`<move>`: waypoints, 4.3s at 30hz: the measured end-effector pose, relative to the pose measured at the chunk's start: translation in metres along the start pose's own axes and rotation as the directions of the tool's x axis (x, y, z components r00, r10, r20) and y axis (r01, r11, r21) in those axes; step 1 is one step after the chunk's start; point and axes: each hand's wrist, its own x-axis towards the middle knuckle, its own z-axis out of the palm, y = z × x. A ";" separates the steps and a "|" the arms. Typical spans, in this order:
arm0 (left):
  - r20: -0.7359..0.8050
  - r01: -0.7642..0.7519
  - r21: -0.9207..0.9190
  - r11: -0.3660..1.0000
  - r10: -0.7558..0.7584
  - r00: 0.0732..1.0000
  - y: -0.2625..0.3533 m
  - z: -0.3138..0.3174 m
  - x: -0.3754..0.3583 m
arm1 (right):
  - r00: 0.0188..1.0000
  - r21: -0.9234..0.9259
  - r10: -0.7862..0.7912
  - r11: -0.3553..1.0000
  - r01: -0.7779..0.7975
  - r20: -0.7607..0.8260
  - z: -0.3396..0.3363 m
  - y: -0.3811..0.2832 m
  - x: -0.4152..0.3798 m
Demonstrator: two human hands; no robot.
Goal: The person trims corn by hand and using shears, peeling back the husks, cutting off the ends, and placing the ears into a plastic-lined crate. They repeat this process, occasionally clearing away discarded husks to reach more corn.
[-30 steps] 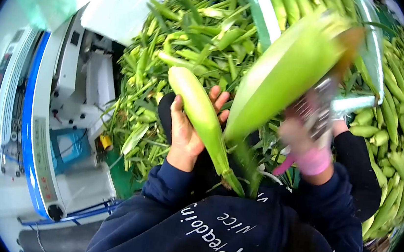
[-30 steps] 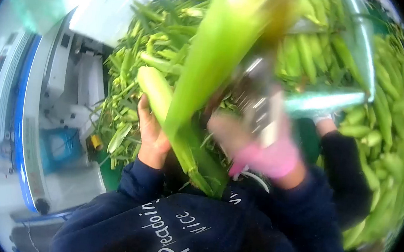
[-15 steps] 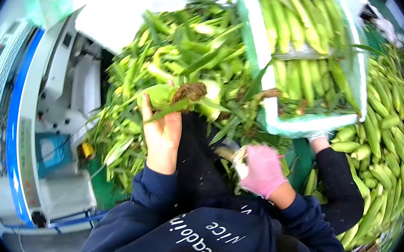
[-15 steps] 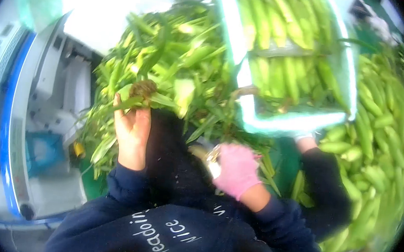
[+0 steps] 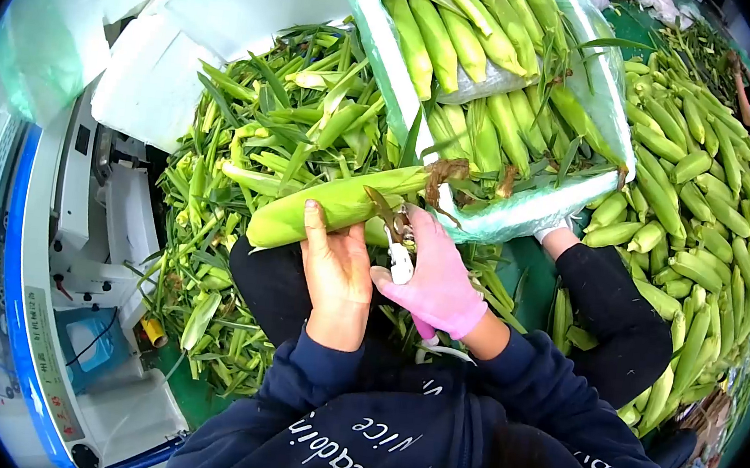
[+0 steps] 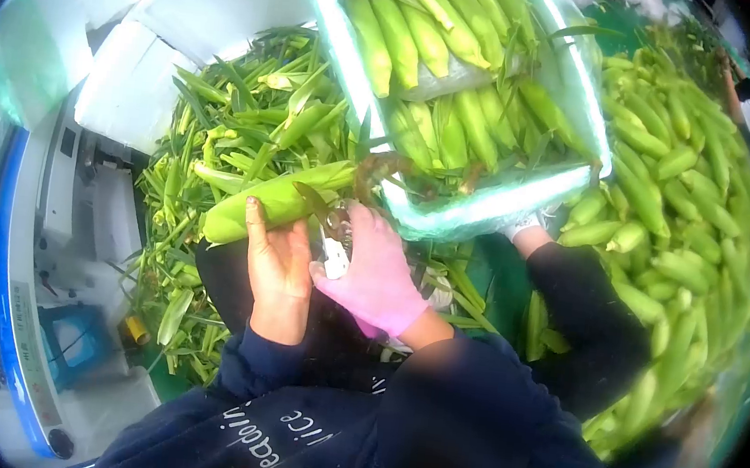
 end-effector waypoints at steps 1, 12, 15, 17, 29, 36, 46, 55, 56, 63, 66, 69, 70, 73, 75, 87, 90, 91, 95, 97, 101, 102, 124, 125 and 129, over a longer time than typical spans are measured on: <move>0.008 -0.003 0.006 1.000 0.003 1.000 0.003 0.001 -0.001 | 1.000 0.001 -0.022 1.000 0.022 -0.015 0.001 0.002 0.005; -0.034 0.160 -0.079 0.984 -0.163 0.986 0.026 0.000 -0.002 | 0.989 0.187 0.148 0.972 -0.145 -0.004 0.000 -0.003 -0.010; -0.119 0.222 -0.059 0.973 -0.228 0.966 0.027 -0.012 -0.004 | 0.982 0.145 0.180 0.971 -0.188 0.061 -0.024 -0.011 0.003; -0.116 0.309 -0.170 0.936 -0.330 0.937 0.032 -0.021 -0.004 | 0.977 0.103 0.155 0.980 -0.171 0.149 -0.033 -0.006 0.000; -0.024 0.618 -0.113 0.778 -0.624 0.781 0.008 -0.003 -0.035 | 0.941 0.674 0.332 0.683 -0.284 0.060 -0.063 -0.004 -0.050; -0.003 0.559 0.243 0.793 -0.575 0.818 -0.025 0.008 -0.058 | 0.888 0.569 0.373 0.806 -0.165 -0.270 -0.094 0.030 -0.068; 0.520 -0.084 0.796 0.600 -0.605 0.603 -0.089 0.023 -0.090 | 0.770 0.901 0.502 -0.043 -0.432 0.393 -0.118 0.041 -0.132; 0.692 -0.636 0.720 0.279 -0.219 0.688 -0.193 0.136 0.096 | 0.334 0.869 0.802 0.451 0.204 -0.495 -0.256 0.087 -0.262; 0.686 -0.660 0.728 0.187 -0.182 0.705 -0.198 0.147 0.149 | 0.305 0.895 0.844 0.437 0.084 -0.441 -0.275 0.086 -0.285; 0.786 -0.588 0.368 -0.720 -0.097 0.611 -0.255 0.176 0.178 | -0.079 0.799 0.868 0.484 0.357 -0.491 -0.237 0.094 -0.446; 0.863 -0.626 0.259 -0.736 -0.116 0.492 -0.253 0.160 0.206 | -0.104 0.801 0.895 0.436 0.410 -0.434 -0.186 0.117 -0.468; 0.911 -0.555 0.248 -0.794 -0.003 0.412 -0.253 0.143 0.227 | -0.128 0.799 0.919 0.387 0.460 -0.372 -0.157 0.140 -0.475; 0.903 -0.575 0.252 -0.778 -0.025 0.429 -0.248 0.153 0.219 | -0.146 0.786 0.925 0.374 0.492 -0.350 -0.153 0.144 -0.481; 0.791 -0.613 0.381 -0.692 -0.100 0.604 -0.234 0.185 0.207 | -0.193 0.714 0.955 0.297 0.633 -0.227 -0.166 0.159 -0.482; 0.735 -0.682 0.477 -0.554 -0.174 0.655 -0.212 0.196 0.223 | -0.242 0.578 0.960 0.278 0.767 -0.140 -0.193 0.116 -0.437; 0.715 0.672 0.220 0.707 -0.585 0.382 0.012 0.086 0.008 | 0.494 0.130 0.430 0.838 -0.530 -0.756 -0.192 0.026 -0.286; 0.680 0.469 0.498 0.730 -0.664 0.311 0.004 0.072 -0.041 | 0.806 0.228 0.445 0.895 -0.384 -0.391 -0.179 0.020 -0.252; 0.621 0.523 0.526 0.671 -0.723 0.303 0.002 0.078 -0.061 | 0.866 0.371 0.420 0.876 -0.308 -0.272 -0.165 0.032 -0.248; 0.139 0.825 0.397 0.402 -0.915 0.378 -0.022 0.075 -0.064 | 0.881 0.612 0.453 0.659 -0.437 0.141 -0.164 -0.022 -0.179; 0.223 0.690 0.552 0.468 -0.881 0.418 -0.023 0.063 -0.051 | 0.920 0.512 0.349 0.766 -0.388 0.175 -0.153 -0.017 -0.152; 0.299 0.450 0.727 0.519 -0.829 0.472 -0.007 0.053 -0.037 | 0.864 0.294 0.345 0.838 -0.460 0.367 -0.137 0.005 -0.109; 0.301 0.412 0.749 0.518 -0.821 0.486 -0.003 0.052 -0.035 | 0.891 0.231 0.301 0.891 -0.390 0.341 -0.133 0.007 -0.099; 0.371 0.065 0.295 0.953 -0.177 0.912 0.034 -0.012 0.003 | 0.761 0.786 0.211 -0.068 -0.615 0.614 -0.061 0.017 -0.069; 0.245 0.111 0.170 0.979 -0.151 0.958 0.036 -0.008 0.010 | 0.742 0.769 0.247 -0.023 -0.639 0.624 -0.061 0.015 -0.080; 0.076 -0.031 -0.020 0.999 0.033 0.997 0.036 -0.013 0.043 | 0.800 0.428 0.345 0.705 -0.566 0.491 -0.059 0.015 -0.098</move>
